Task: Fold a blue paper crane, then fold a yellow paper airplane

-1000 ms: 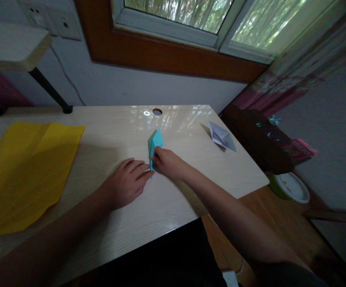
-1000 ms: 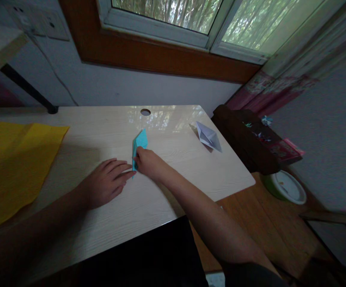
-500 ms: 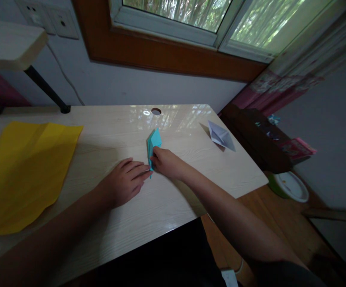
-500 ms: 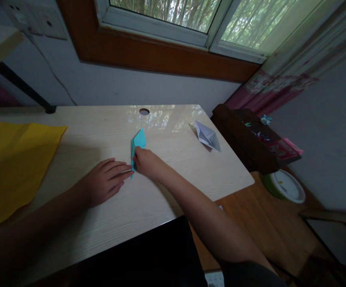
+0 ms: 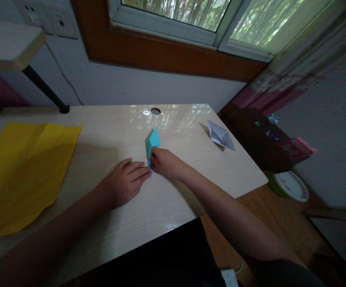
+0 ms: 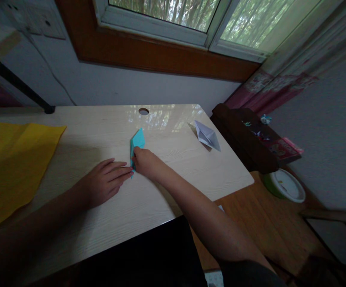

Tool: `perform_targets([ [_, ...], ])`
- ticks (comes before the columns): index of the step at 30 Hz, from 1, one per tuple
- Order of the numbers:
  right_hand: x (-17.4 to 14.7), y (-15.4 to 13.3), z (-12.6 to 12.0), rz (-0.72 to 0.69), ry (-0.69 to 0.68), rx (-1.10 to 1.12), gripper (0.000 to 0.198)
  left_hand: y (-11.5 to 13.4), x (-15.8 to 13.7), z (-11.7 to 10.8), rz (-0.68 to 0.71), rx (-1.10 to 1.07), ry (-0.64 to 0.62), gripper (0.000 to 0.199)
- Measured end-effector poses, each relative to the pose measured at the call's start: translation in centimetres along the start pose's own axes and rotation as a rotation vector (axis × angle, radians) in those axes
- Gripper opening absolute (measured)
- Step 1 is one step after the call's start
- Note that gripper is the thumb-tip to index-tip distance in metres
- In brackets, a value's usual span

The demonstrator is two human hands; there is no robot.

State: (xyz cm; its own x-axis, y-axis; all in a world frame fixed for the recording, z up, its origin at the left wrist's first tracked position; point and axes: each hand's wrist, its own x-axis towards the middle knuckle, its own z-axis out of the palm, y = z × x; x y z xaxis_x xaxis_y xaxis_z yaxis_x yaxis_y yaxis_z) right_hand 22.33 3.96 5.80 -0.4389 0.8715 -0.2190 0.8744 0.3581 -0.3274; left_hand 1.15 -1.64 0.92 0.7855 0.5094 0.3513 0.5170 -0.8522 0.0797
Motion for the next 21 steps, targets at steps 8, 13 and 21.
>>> perform_targets([
  [8,0.06,0.02,0.13,0.005,-0.001,0.022,0.011,0.19,0.12,0.11,0.009,0.024,0.005,0.042],
  [13,0.22,0.41,0.68,-0.019,0.047,0.041,0.007,0.26,0.14,0.07,-0.004,0.011,0.008,0.042],
  [21,0.26,0.67,0.39,-0.017,0.076,0.131,0.007,0.15,0.19,-0.31,-0.011,-0.018,-0.03,0.047],
])
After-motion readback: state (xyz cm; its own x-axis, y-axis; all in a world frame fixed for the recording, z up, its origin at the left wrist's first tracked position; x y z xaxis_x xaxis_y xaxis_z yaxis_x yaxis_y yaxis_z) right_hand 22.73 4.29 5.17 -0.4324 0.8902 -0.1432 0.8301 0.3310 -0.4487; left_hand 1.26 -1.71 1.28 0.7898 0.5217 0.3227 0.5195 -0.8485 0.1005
